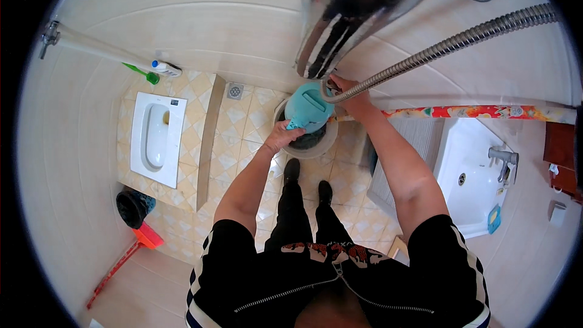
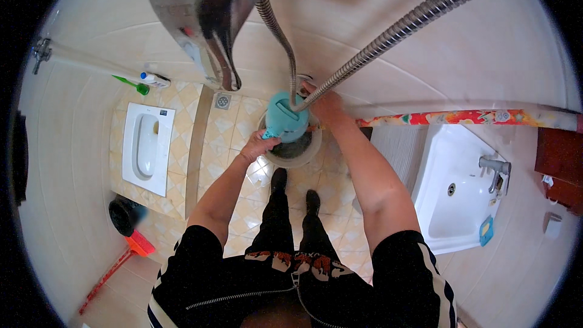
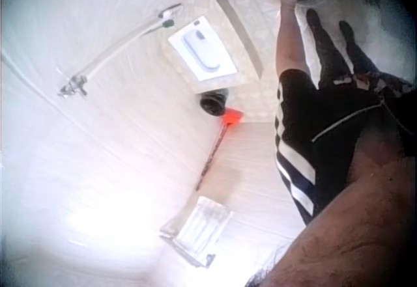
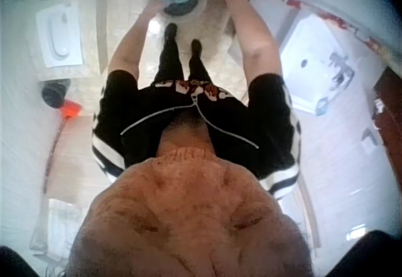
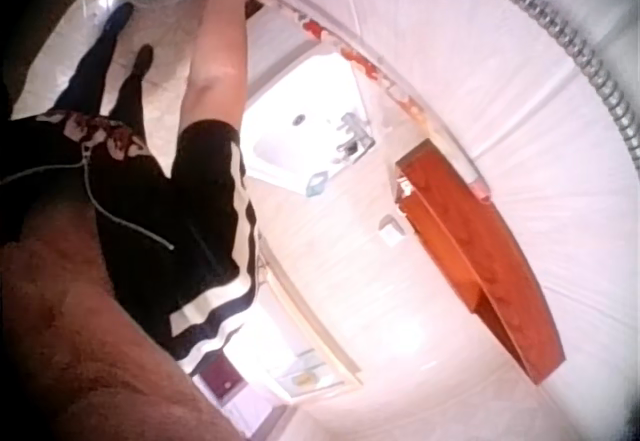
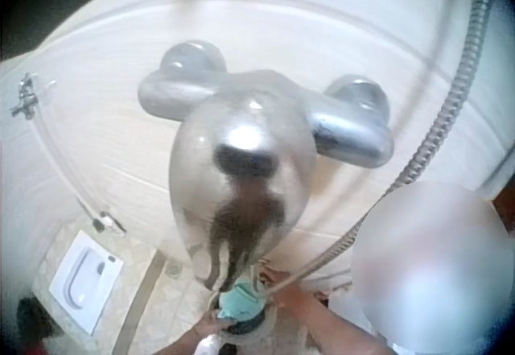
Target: The person washes several small tea cups and a glass teapot in a bathroom sink, moves to a living area to place the items on a tea table, and then takes a kettle to the bathroom to fill it with water.
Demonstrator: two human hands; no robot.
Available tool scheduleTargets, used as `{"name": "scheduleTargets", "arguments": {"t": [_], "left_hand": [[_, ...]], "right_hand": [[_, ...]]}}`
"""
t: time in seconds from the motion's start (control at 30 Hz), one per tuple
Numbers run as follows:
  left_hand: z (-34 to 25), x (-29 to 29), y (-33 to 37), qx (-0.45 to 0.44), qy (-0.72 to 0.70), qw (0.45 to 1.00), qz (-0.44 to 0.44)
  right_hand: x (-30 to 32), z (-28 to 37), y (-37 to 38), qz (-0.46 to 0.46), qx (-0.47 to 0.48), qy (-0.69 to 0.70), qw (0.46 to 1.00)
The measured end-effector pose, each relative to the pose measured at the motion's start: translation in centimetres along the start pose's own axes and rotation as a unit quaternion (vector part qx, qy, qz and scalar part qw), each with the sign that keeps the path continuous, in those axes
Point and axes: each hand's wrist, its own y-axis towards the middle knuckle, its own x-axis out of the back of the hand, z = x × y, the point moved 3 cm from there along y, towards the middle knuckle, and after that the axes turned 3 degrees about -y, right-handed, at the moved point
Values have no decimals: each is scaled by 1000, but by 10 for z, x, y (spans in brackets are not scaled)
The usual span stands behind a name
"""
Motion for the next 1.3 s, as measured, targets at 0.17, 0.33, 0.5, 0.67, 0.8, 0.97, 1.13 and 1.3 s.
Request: {"name": "scheduleTargets", "arguments": {"t": [0.17,0.33,0.5,0.67,0.8,0.97,1.13,1.3], "left_hand": [[-16,-8,-7,-26,-2,1000,-18],[-17,-4,-13,-36,9,999,-34],[-14,-7,-11,-36,-24,999,-16],[-2,-3,-6,-24,-4,999,-28],[5,-1,-6,-62,-25,998,-4],[5,10,-11,-10,22,1000,2],[19,22,-25,-31,65,997,24],[74,44,-42,-119,200,972,-19]], "right_hand": [[-2,-7,0,-8,18,8,1000],[3,3,2,-1,37,-28,999],[-7,-4,4,-3,39,-82,996],[0,18,6,110,24,-107,988],[-5,26,-4,94,5,-97,991],[-13,33,-6,17,-12,8,1000],[-22,38,-8,-36,-89,134,986],[-52,40,6,-2,-226,95,969]]}}
